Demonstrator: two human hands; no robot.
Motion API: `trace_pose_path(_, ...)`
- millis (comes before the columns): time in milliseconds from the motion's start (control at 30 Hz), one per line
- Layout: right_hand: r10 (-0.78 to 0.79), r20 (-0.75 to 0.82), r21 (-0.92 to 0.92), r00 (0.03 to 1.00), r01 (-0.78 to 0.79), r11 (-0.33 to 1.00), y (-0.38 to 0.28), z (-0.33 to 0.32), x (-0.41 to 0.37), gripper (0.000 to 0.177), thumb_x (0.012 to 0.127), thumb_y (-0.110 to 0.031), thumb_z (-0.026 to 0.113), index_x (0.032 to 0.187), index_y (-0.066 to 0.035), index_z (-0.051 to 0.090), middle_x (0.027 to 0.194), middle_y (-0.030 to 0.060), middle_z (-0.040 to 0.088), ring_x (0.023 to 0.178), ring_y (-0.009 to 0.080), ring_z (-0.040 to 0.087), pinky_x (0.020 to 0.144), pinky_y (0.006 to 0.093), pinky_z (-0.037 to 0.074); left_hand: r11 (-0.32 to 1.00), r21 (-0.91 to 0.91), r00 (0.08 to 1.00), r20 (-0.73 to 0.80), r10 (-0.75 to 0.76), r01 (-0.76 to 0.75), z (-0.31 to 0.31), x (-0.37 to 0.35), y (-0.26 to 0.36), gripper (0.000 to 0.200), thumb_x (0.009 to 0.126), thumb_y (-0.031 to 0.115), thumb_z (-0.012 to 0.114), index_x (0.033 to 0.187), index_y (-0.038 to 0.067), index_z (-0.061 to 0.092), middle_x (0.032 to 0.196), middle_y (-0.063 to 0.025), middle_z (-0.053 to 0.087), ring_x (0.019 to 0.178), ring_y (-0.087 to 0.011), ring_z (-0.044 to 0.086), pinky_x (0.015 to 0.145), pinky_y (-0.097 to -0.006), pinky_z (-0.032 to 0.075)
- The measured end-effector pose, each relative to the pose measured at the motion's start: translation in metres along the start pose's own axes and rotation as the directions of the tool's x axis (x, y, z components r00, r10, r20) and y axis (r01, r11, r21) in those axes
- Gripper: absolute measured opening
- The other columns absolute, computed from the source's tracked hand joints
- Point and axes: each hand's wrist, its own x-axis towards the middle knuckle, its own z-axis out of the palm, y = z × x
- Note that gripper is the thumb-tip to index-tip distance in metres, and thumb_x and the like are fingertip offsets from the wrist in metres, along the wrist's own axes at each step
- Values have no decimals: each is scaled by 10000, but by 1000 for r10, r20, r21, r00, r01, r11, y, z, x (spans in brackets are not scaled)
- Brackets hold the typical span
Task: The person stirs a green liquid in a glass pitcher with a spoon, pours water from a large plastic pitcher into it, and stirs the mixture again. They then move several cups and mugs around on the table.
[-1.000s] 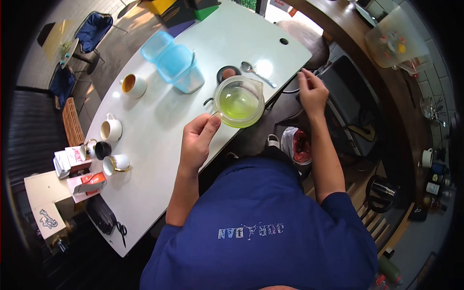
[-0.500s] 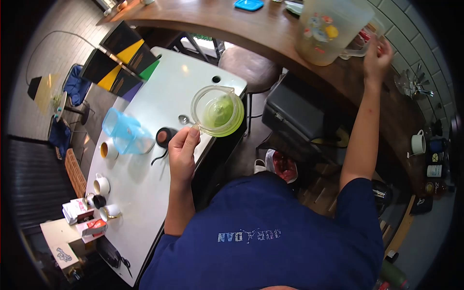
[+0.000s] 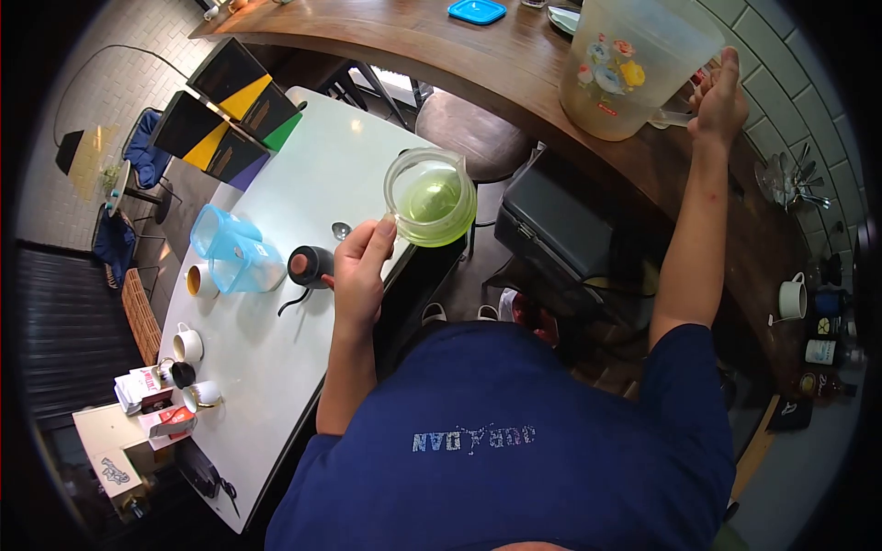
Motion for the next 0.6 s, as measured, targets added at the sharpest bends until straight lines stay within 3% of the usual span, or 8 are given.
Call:
trace_pose_path(67,1,6,22,1000,-1,1000,-3,-2,-2,491,884,-451,625,578,-176,356,502,-81,280,404,36,249,382,223,207,1000,17,999,30,16,-17,-4,1,6,332,951,247,571,686,54,524,646,54,383,637,-49,321,594,-223,273)
trace_pose_path(133,-29,30,22,999,28,999,3,-13,6,518,832,-491,673,854,21,596,596,16,530,488,67,489,446,197,384,1000,8,999,32,16,-17,-10,3,9,329,950,251,573,691,53,531,649,56,388,637,-48,325,594,-221,276)
trace_pose_path(167,-57,-28,40,998,58,997,-16,0,-15,463,837,-480,673,681,-65,538,509,-29,422,398,34,354,369,188,268,1000,10,999,34,9,-10,-14,5,10,326,949,256,575,696,53,539,651,59,393,637,-47,328,594,-220,279)
trace_pose_path(300,-74,-13,43,997,75,996,-39,-10,-19,462,863,-466,649,638,-110,459,504,-43,389,400,45,339,372,206,264,1000,-5,999,51,14,-14,-27,15,7,321,947,262,578,701,59,547,649,66,392,632,-45,324,581,-223,271)
trace_pose_path(367,-66,5,42,998,65,997,-59,-14,-24,480,895,-476,602,628,-133,396,500,-65,305,405,50,262,373,228,206,1000,-7,996,88,-3,4,-34,22,5,320,947,264,578,699,64,547,643,71,382,624,-43,310,566,-223,255)
trace_pose_path(600,37,17,65,999,-38,997,-100,-36,-51,497,910,-530,543,648,-142,378,527,-72,230,442,53,201,421,233,164,998,-59,993,113,-29,36,-39,41,-7,327,948,264,578,692,65,537,639,73,373,613,-40,283,547,-226,234)
